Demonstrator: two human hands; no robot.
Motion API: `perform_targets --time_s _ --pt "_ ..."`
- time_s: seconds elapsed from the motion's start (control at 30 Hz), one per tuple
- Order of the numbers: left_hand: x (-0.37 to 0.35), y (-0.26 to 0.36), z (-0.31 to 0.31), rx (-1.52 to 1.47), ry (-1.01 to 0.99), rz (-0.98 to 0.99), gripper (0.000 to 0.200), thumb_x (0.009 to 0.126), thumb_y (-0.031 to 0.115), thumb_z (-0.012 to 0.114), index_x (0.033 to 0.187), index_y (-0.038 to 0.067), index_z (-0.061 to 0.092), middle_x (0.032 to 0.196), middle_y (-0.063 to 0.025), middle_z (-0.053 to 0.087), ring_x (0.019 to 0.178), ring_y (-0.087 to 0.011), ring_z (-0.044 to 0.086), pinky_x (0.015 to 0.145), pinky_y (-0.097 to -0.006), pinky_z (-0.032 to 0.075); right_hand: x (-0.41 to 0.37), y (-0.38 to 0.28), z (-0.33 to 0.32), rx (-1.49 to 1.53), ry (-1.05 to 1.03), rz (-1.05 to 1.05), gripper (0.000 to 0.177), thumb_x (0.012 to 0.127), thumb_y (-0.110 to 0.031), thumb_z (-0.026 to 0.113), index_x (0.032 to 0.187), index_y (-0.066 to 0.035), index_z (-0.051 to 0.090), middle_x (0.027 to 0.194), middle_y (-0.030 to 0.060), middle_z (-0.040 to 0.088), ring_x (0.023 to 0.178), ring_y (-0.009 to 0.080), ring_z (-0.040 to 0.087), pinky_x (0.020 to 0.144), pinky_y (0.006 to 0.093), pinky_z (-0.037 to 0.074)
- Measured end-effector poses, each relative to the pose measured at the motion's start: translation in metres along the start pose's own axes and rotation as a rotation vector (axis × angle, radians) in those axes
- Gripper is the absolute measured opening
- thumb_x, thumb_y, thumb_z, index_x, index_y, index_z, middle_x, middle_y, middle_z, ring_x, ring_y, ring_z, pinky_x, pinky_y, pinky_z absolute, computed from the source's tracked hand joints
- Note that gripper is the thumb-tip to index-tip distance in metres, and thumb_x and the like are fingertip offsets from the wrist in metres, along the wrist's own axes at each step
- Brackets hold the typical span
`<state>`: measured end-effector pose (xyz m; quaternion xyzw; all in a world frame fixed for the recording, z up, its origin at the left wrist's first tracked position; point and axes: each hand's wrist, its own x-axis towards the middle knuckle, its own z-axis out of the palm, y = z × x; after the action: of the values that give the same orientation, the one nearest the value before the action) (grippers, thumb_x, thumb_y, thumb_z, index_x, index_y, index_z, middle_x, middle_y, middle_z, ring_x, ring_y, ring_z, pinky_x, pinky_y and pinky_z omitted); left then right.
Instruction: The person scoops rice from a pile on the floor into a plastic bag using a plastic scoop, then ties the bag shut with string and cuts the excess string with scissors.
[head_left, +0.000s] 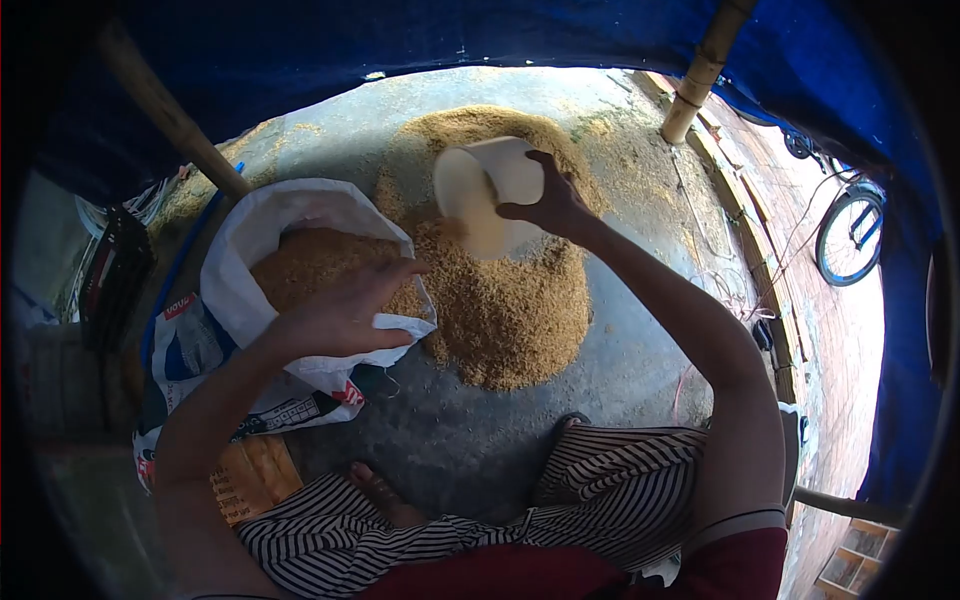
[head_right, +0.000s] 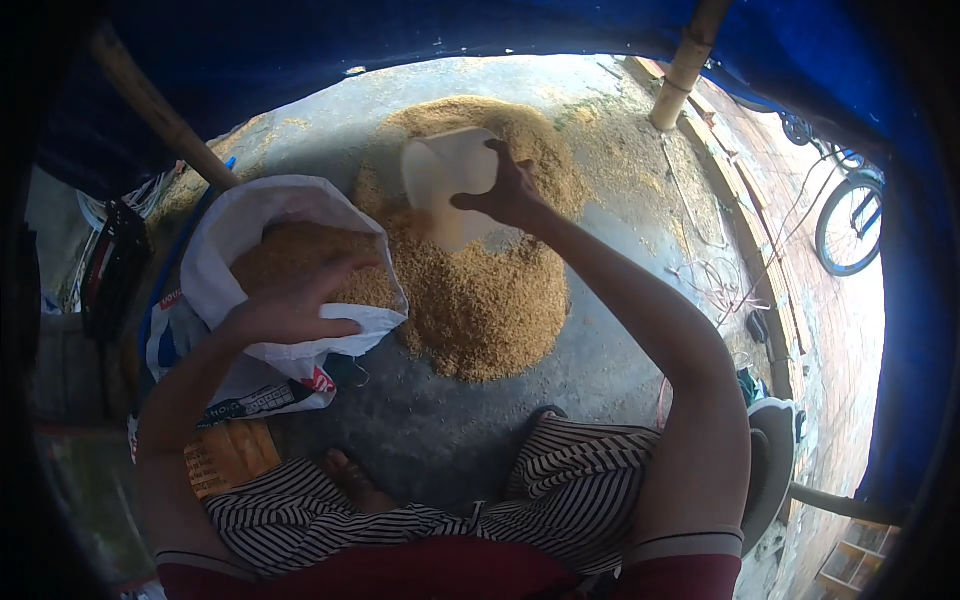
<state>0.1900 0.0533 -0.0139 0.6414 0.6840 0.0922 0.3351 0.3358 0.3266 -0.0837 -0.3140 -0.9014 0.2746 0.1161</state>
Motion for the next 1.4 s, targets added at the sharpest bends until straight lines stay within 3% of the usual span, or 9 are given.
perform_targets --time_s 0.07,0.27,0.47,0.57,0.8,0.93,1.2,1.3,1.4 --pt "0.043 -0.006 0.038 -0.021 -0.049 0.071 0.100 0.069 0.039 0.072 0.139 0.011 0.006 0.140 -0.0241 0.017 0.130 -0.0374 0.020 0.106 -0.0427 0.022 0.001 0.042 -0.009 0.126 -0.105 0.212 0.104 0.054 -0.050 0.077 0.133 -0.011 0.021 0.118 0.0212 0.047 0.112 0.0376 0.041 0.096 0.0463 0.034" --pt "0.140 -0.037 0.183 0.156 0.036 -0.196 0.145 0.049 0.052 0.081 0.133 0.007 -0.028 0.141 -0.0310 -0.012 0.130 -0.0496 -0.004 0.105 -0.0561 0.010 -0.041 0.107 -0.026 -0.587 -0.098 0.334 0.094 0.056 -0.037 0.078 0.133 -0.021 0.026 0.123 0.0317 0.026 0.112 0.0514 0.031 0.072 0.0564 0.048" --pt "0.157 -0.039 0.244 0.194 0.262 -0.282 0.145 0.043 0.048 0.084 0.136 0.001 -0.017 0.140 -0.0322 -0.008 0.129 -0.0506 -0.006 0.103 -0.0603 0.002 -0.062 0.103 -0.032 -0.691 -0.211 0.439 0.089 0.058 -0.039 0.076 0.131 -0.019 0.030 0.122 0.0317 0.026 0.113 0.0520 0.030 0.058 0.0483 0.055" --pt "0.165 -0.023 0.241 0.221 0.247 -0.384 0.141 0.043 0.041 0.086 0.139 0.008 -0.012 0.140 -0.0323 -0.009 0.128 -0.0525 0.005 0.102 -0.0619 0.012 -0.070 0.091 -0.023 -0.712 -0.301 0.322 0.087 0.060 -0.046 0.073 0.130 -0.016 0.032 0.121 0.0325 0.027 0.112 0.0519 0.032 0.081 0.0503 0.047" --pt "0.192 -0.017 0.242 0.003 0.239 -0.462 0.132 0.050 0.026 0.083 0.139 0.008 -0.014 0.141 -0.0290 0.004 0.128 -0.0470 0.014 0.105 -0.0528 0.015 -0.085 0.043 -0.009 -0.456 -0.458 0.233 0.090 0.057 -0.044 0.075 0.128 -0.009 0.033 0.116 0.0354 0.031 0.107 0.0526 0.036 0.086 0.0532 0.040" --pt "0.219 -0.035 0.274 -0.138 0.513 -0.345 0.128 0.053 0.021 0.080 0.138 0.006 -0.015 0.140 -0.0287 0.007 0.129 -0.0457 0.013 0.107 -0.0487 0.014 -0.083 0.056 0.000 -0.345 -0.461 0.094 0.094 0.056 -0.050 0.070 0.130 -0.006 0.032 0.111 0.0322 0.046 0.107 0.0484 0.039 0.085 0.0559 0.039" --pt "0.255 0.000 0.220 -0.205 0.472 -0.314 0.121 0.054 0.027 0.080 0.139 0.003 -0.003 0.138 -0.0281 0.015 0.128 -0.0446 0.017 0.108 -0.0443 0.017 -0.068 0.090 -0.020 0.517 -0.534 0.523 0.088 0.069 -0.045 0.070 0.135 -0.009 0.024 0.128 0.0244 0.034 0.126 0.0341 0.030 0.075 0.0415 0.055" --pt "0.255 0.008 0.175 -0.443 0.420 0.022 0.105 0.058 0.033 0.078 0.136 0.003 0.016 0.134 -0.0288 0.025 0.123 -0.0425 0.030 0.104 -0.0416 0.027 -0.059 0.111 -0.034 0.730 -0.531 0.545 0.092 0.067 -0.040 0.074 0.136 -0.011 0.020 0.132 0.0240 0.029 0.121 0.0374 0.035 0.073 0.0473 0.055" --pt "0.254 -0.015 0.127 -0.295 0.368 -0.199 0.114 0.057 0.038 0.079 0.138 0.004 0.008 0.137 -0.0299 0.017 0.128 -0.0419 0.022 0.106 -0.0413 0.023 -0.046 0.123 -0.039 0.765 -0.448 0.649 0.097 0.064 -0.038 0.077 0.136 -0.008 0.019 0.130 0.0244 0.033 0.116 0.0385 0.041 0.074 0.0505 0.054"
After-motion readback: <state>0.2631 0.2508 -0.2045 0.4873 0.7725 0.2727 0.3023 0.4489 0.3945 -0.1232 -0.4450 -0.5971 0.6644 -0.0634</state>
